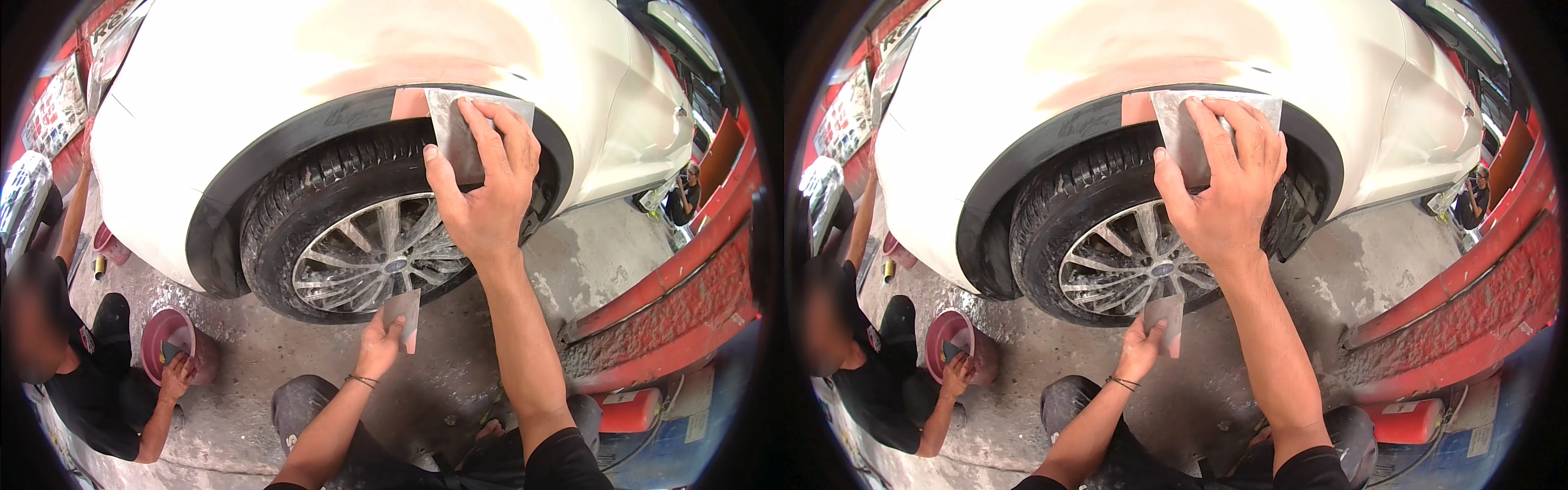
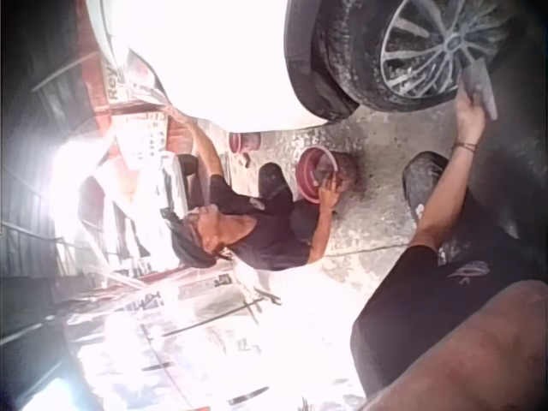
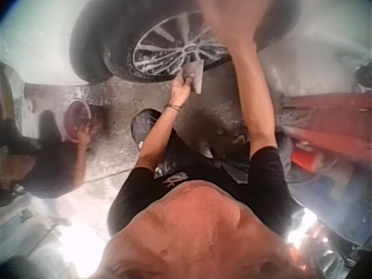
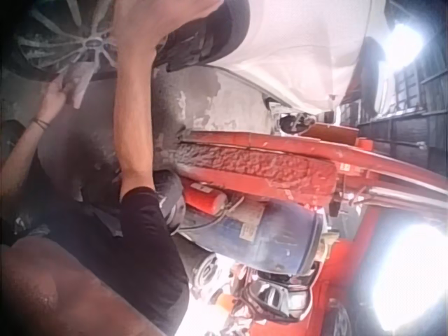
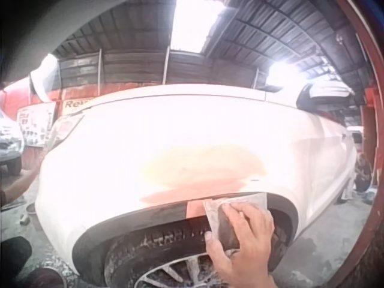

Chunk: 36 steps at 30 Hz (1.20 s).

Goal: The person sands a section of a white car's front fender using sandpaper. They then walk to a container on the floor, pick up a putty knife, and scrape filler from the container onto the sandpaper.

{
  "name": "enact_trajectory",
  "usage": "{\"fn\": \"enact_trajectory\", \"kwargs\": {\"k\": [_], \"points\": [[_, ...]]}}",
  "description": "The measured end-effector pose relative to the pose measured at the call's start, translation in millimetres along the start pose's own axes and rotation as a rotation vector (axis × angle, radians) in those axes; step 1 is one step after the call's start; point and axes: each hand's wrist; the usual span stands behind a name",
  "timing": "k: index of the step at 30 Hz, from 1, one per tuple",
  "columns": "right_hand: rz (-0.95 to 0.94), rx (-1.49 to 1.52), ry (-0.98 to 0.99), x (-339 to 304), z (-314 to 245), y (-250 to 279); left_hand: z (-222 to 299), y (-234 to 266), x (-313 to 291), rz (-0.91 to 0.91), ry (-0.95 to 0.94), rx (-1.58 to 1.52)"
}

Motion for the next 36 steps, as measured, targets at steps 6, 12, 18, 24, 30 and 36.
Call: {"fn": "enact_trajectory", "kwargs": {"k": [6,12,18,24,30,36], "points": [[0.032,0.01,0.05,-4.5,11.3,-16.5,-6.2,2.4,2.3,0.013,-0.077,0.006],[-0.116,-0.029,-0.032,-38.0,2.6,-10.2,-12.6,6.8,4.8,0.03,-0.132,0.04],[-0.015,0.017,0.038,-16.3,-12.9,-12.2,-14.3,6.4,4.8,0.007,-0.079,0.064],[0.017,-0.009,0.093,-3.5,-13.8,-24.3,-23.5,5.5,8.3,0.024,-0.117,0.024],[-0.145,-0.061,-0.044,-20.1,-36.4,-12.9,-34.7,7.9,16.2,0.045,-0.151,0.059],[-0.044,-0.022,0.013,-19.9,-31.3,-18.9,-40.6,6.7,19.7,0.045,-0.15,0.079]]}}
Point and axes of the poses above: each hand's wrist, its own x-axis towards the middle knuckle, its own y-axis out of the back of the hand, z = x × y, and after that the axes turned 9 degrees about x, right-handed
